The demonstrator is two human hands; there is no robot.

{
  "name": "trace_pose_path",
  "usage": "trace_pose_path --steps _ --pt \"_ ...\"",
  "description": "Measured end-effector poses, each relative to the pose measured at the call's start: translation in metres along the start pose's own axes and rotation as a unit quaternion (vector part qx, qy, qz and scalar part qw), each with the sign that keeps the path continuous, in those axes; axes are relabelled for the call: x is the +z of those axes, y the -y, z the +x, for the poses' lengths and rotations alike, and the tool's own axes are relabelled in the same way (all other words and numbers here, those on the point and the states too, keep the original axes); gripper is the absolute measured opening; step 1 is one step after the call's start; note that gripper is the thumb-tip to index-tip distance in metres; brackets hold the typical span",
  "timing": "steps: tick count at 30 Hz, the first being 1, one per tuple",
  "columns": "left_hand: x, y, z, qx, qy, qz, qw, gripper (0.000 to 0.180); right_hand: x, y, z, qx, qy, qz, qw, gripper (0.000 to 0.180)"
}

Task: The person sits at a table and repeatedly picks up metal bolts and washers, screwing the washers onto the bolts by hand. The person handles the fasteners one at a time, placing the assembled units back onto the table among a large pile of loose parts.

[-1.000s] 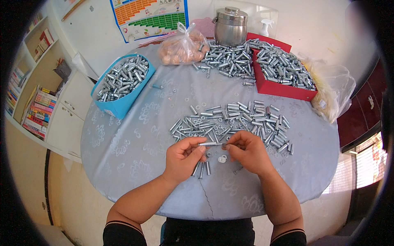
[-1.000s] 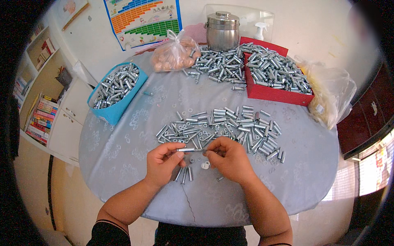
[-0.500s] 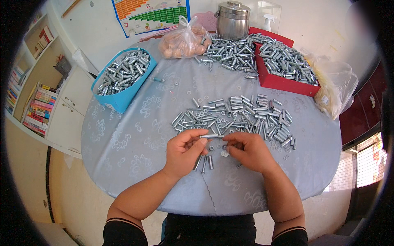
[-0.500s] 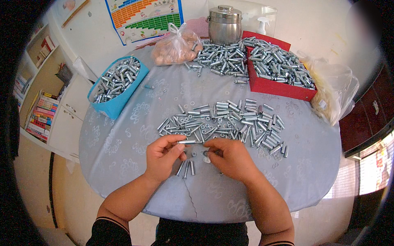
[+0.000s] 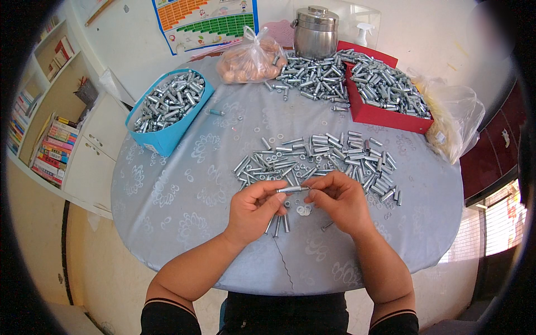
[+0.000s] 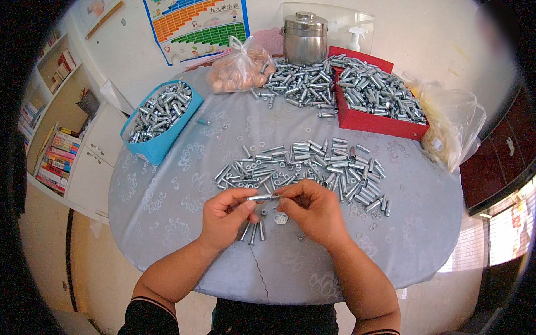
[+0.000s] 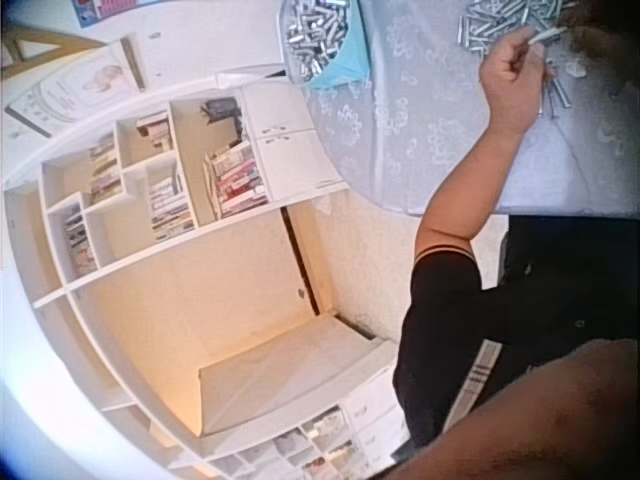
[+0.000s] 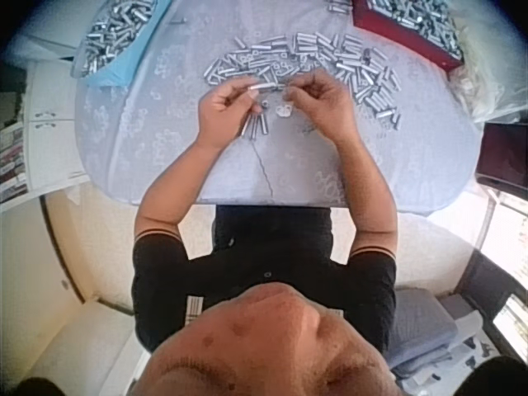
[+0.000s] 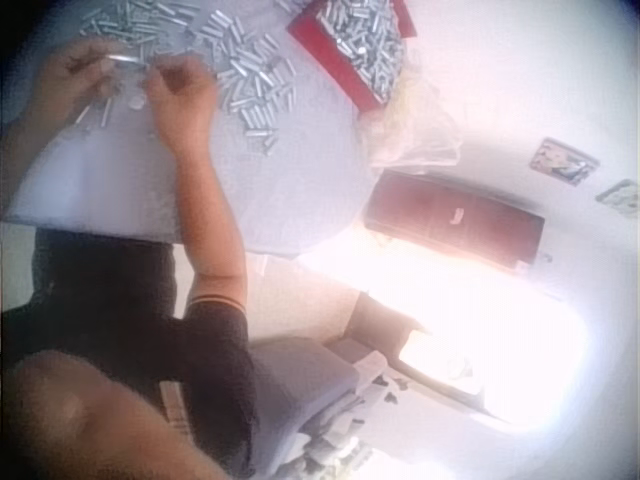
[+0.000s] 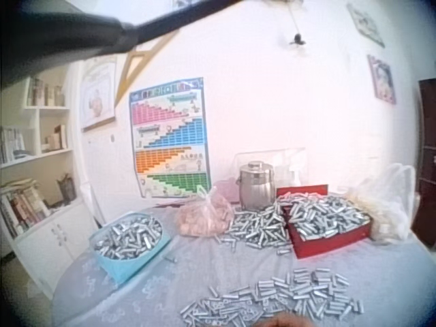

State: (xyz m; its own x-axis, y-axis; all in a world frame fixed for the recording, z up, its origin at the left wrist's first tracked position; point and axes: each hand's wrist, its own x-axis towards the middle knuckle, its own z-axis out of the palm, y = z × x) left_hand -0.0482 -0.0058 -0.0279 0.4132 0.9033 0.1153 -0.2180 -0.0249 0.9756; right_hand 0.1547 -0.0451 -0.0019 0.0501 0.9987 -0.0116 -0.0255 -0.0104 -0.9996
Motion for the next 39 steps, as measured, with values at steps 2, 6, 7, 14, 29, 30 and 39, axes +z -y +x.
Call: trace_pose_path --steps 2,6,7,14,29,30,39 --pt "0.0 0.0 0.0 -0.005 0.003 0.001 1.0 0.023 0.0 0.0 -0.001 0.001 0.012 -0.006 1.0 0.008" --pt "0.001 0.0 0.001 -0.008 0.007 -0.006 1.0 0.024 -0.001 -0.004 0.0 -0.02 0.013 0.012 1.0 0.013" --pt "0.001 -0.001 0.001 -0.01 0.009 -0.01 1.0 0.024 0.0 -0.002 0.001 -0.021 0.01 0.022 0.999 0.015" --pt "0.0 0.001 0.001 -0.029 0.049 0.073 0.996 0.029 -0.004 -0.003 0.0 -0.002 0.032 0.02 0.999 0.028" --pt "-0.006 -0.005 0.006 0.017 -0.067 0.028 0.997 0.027 0.003 -0.012 0.009 -0.262 0.07 -0.494 0.826 0.009" --pt "-0.005 -0.005 0.006 0.015 -0.066 0.026 0.997 0.027 0.003 -0.012 0.009 -0.258 0.073 -0.496 0.826 0.009" --pt "-0.004 -0.004 0.005 -0.005 -0.046 0.045 0.998 0.026 0.004 -0.012 0.008 -0.139 -0.045 -0.291 0.946 0.01"
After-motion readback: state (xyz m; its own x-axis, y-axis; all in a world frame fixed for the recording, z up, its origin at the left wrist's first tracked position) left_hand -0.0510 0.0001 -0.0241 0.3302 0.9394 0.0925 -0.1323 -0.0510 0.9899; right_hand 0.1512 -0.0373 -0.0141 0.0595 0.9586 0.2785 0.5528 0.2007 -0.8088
